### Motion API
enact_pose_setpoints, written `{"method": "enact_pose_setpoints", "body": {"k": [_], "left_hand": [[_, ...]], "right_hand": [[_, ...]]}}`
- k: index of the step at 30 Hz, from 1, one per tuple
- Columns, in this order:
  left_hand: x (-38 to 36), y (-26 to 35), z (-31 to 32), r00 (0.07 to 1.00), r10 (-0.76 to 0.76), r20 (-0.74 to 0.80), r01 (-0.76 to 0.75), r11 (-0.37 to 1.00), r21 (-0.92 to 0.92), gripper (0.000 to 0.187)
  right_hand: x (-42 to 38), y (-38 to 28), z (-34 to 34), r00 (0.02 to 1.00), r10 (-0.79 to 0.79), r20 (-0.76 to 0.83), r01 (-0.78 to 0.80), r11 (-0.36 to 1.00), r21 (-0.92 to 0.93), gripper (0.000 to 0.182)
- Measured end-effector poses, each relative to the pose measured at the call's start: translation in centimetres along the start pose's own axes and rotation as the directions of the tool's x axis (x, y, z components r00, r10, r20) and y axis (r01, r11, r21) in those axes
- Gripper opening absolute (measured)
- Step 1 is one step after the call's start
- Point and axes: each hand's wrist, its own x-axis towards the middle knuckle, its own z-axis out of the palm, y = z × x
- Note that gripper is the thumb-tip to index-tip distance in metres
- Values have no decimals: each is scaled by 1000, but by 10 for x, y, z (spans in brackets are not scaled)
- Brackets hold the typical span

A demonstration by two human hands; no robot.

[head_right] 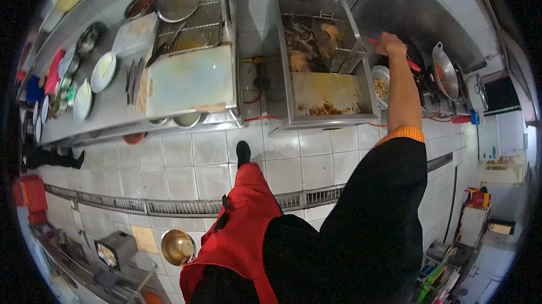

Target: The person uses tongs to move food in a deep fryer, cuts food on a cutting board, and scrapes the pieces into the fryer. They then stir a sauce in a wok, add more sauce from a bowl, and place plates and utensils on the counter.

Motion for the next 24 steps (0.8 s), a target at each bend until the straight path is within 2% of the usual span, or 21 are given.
{"method": "enact_pose_setpoints", "body": {"k": [1, 3, 4, 6, 7, 10, 11, 12, 14, 15, 17, 18, 20, 21, 22, 23, 24], "left_hand": [[0, 7, 9, 999, 31, 9, -31, 996, 84, 36], [-14, 22, 46, 996, 89, 26, -92, 967, 236, 36], [-18, 30, 59, 993, 107, 41, -114, 952, 285, 36], [-27, 44, 92, 987, 134, 91, -158, 915, 371, 36], [-30, 54, 104, 981, 152, 120, -189, 889, 417, 37], [-26, 81, 152, 948, 204, 245, -305, 798, 519, 37], [-24, 89, 165, 933, 216, 288, -344, 766, 543, 37], [-20, 97, 176, 918, 224, 327, -380, 733, 564, 37], [-13, 111, 196, 881, 243, 405, -456, 662, 595, 38], [-10, 118, 202, 855, 261, 447, -505, 611, 610, 38], [-3, 129, 209, 750, 329, 573, -659, 438, 611, 38], [1, 130, 217, 657, 377, 653, -754, 329, 569, 39], [6, 136, 235, 527, 407, 746, -849, 205, 488, 39], [7, 140, 241, 617, 376, 691, -787, 322, 527, 36], [8, 145, 249, 614, 340, 712, -781, 135, 610, 37], [8, 150, 257, 611, 304, 731, -753, -62, 655, 39], [7, 152, 262, 608, 297, 736, -757, -63, 651, 39]], "right_hand": [[-1, -3, -4, 1000, 16, 11, -16, 1000, 8, 42], [-30, -15, -23, 967, -229, 110, 225, 973, 54, 38], [-33, -5, -14, 969, -216, 120, 211, 976, 55, 38], [-38, 22, 6, 929, -368, -38, 370, 923, 107, 37], [-38, 39, 3, 932, -355, 73, 339, 926, 166, 41], [-50, 28, -46, 937, -327, 120, 305, 937, 172, 36], [-51, 13, -49, 942, -315, 117, 305, 947, 95, 31], [-53, 0, -37, 947, -296, 127, 285, 954, 94, 31], [-52, -22, -3, 997, -78, -11, 79, 989, 122, 28], [-54, -16, -4, 997, -77, -1, 76, 990, 122, 28], [-64, -7, -13, 954, -297, 30, 295, 954, 61, 30], [-63, -7, -27, 954, -297, 33, 295, 953, 71, 30], [-56, -3, -58, 946, -211, 246, 176, 972, 159, 27], [-55, -10, -59, 951, -254, 179, 246, 967, 66, 25], [-51, -16, -42, 955, -243, 171, 235, 970, 67, 25], [-52, -29, -15, 982, -115, 153, 104, 992, 78, 26], [-50, -32, 2, 991, 14, 136, -26, 996, 85, 27]]}}
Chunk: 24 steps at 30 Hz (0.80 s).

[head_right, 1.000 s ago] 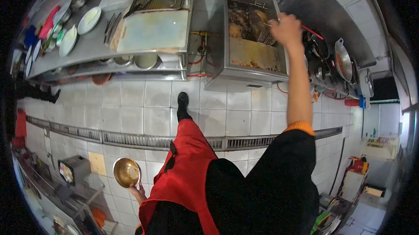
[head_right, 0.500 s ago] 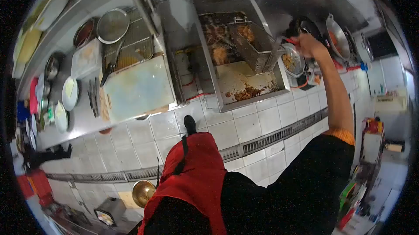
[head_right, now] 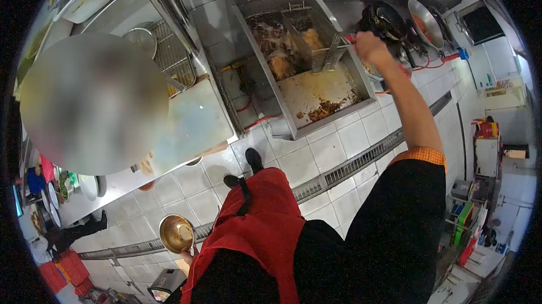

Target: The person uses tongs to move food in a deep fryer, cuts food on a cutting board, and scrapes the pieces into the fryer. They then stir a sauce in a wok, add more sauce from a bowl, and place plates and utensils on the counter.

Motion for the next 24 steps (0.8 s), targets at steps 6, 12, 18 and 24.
{"method": "enact_pose_setpoints", "body": {"k": [6, 12, 18, 24], "left_hand": [[-19, -3, 0, 975, 98, -199, -141, 965, -220, 41], [-15, -6, -5, 959, -282, 28, 268, 872, -410, 36], [-14, -15, -9, 955, -296, 13, 273, 863, -425, 34], [-2, -17, -21, 958, -287, 15, 266, 865, -425, 32]], "right_hand": [[-18, 16, -41, 974, -227, -19, 226, 973, -34, 32], [-41, -10, -7, 984, -111, -141, 124, 988, 88, 30], [-15, -1, -53, 983, -152, 102, 156, 987, -39, 30], [-48, -17, -43, 995, -83, -53, 84, 996, 26, 28]]}}
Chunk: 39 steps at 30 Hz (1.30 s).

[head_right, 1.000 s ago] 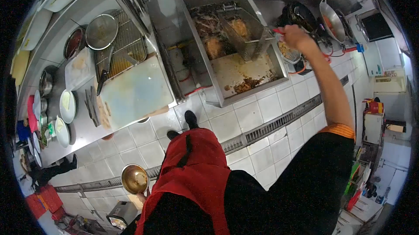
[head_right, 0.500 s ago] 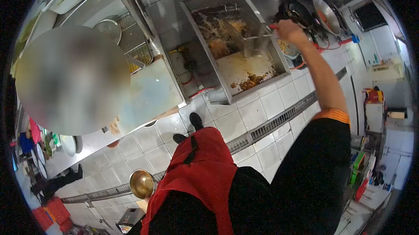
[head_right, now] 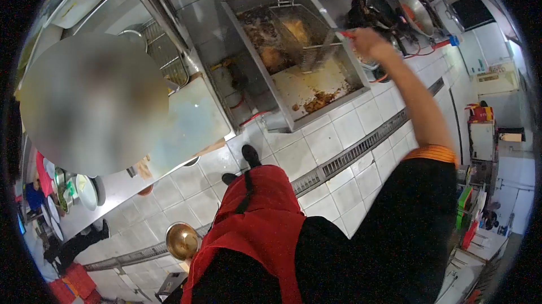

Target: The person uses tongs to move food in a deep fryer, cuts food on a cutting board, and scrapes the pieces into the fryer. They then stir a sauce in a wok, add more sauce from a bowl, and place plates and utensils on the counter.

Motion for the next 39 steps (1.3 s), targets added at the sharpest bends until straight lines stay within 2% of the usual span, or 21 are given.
{"method": "enact_pose_setpoints", "body": {"k": [2, 6, 8, 9, 13, 16, 17, 20, 21, 22, 24, 26, 28, 29, 30, 32, 33, 35, 36, 38, 39], "left_hand": [[0, 3, -4, 1000, 4, -5, -4, 1000, 8, 31], [8, 11, 5, 1000, 24, 17, -24, 1000, 1, 30], [12, 13, 9, 999, 33, 28, -32, 999, -7, 29], [12, 14, 9, 999, 35, 26, -35, 999, -8, 29], [9, 17, 5, 999, 48, 9, -48, 999, -13, 27], [14, 22, 1, 998, 56, 11, -56, 998, -25, 27], [17, 23, 1, 998, 58, 16, -58, 998, -25, 26], [21, 27, -4, 999, 47, 13, -47, 999, -25, 25], [19, 28, -8, 999, 48, 3, -48, 999, -25, 25], [17, 29, -11, 999, 45, -10, -45, 998, -32, 25], [19, 34, -13, 999, 50, -14, -51, 998, -36, 25], [22, 38, -16, 998, 59, -10, -60, 998, -38, 24], [26, 43, -14, 997, 74, -5, -74, 996, -59, 24], [26, 46, -15, 997, 78, -8, -78, 994, -78, 23], [26, 50, -17, 997, 82, -10, -83, 993, -89, 23], [28, 61, -24, 996, 91, -24, -94, 987, -129, 23], [29, 66, -27, 995, 97, -28, -100, 984, -151, 23], [37, 79, -33, 983, 183, -17, -183, 965, -188, 22], [34, 94, -30, 959, 283, -2, -279, 946, -168, 22], [21, 136, -32, 791, 593, 152, -607, 791, 76, 26], [36, 159, -36, 956, 205, 209, -183, 976, -117, 39]], "right_hand": [[12, 23, -22, 963, -150, 225, 160, 987, -29, 29], [19, 9, -2, 977, -179, 114, 196, 968, -159, 29], [23, -4, 37, 997, 58, 41, -56, 998, -37, 33], [4, -13, 15, 994, 35, 101, -27, 996, -81, 39], [23, 27, -28, 961, -109, 253, 139, 985, -107, 35], [53, 31, 8, 981, -167, 100, 183, 968, -173, 33], [38, 6, 10, 996, -29, 82, 39, 992, -117, 30], [7, -5, 22, 1000, 25, -8, -25, 1000, -4, 27], [11, 11, 15, 994, -87, 73, 86, 996, 25, 30], [23, 20, 8, 992, -101, 76, 99, 995, 29, 30], [27, 28, -24, 971, -163, 174, 196, 961, -195, 35], [23, 8, -23, 968, -167, 190, 200, 965, -170, 34], [20, -8, 14, 995, 92, 32, -87, 988, -128, 36], [13, -7, 30, 997, 14, -82, -18, 998, -53, 32], [9, 2, 27, 997, -5, -82, 0, 998, -57, 32], [8, 22, 8, 990, -89, 114, 83, 995, 56, 23], [13, 27, -12, 988, -105, 116, 99, 993, 59, 23], [16, 45, -47, 940, -238, 246, 267, 959, -93, 32], [20, 48, -36, 944, -220, 246, 248, 965, -90, 32], [29, 37, 5, 965, -253, -71, 245, 964, -107, 18], [22, 14, 11, 997, -54, -53, 51, 997, -61, 19]]}}
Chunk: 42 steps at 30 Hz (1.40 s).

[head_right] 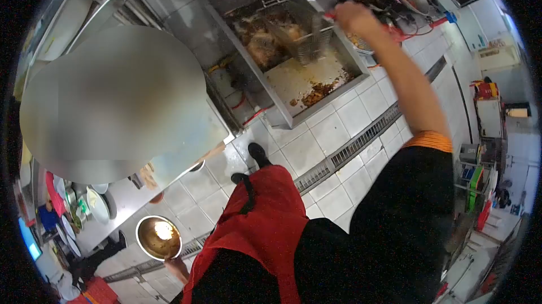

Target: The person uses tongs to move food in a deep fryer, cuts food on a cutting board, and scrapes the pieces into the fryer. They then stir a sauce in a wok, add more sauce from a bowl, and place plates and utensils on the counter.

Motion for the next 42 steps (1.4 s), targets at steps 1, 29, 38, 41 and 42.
{"method": "enact_pose_setpoints", "body": {"k": [1, 29, 38, 41, 42], "left_hand": [[2, 23, 11, 988, -141, -54, 98, 869, -485, 52], [43, 175, 236, 953, -54, 299, 172, 906, -386, 42], [-3, 193, 264, 928, -54, 367, 219, 880, -422, 38], [-9, 193, 262, 923, -61, 379, 210, 907, -365, 44], [0, 185, 262, 921, -37, 389, 194, 908, -372, 47]], "right_hand": [[-12, -24, 7, 981, 191, 40, -192, 981, 34, 19], [2, 22, 23, 987, 130, -99, -105, 970, 221, 58], [13, -18, 4, 966, 165, -201, -199, 967, -162, 51], [-56, -77, -13, 806, -31, -592, -73, 986, -151, 44], [-81, -90, -17, 801, -133, -584, 100, 991, -88, 43]]}}
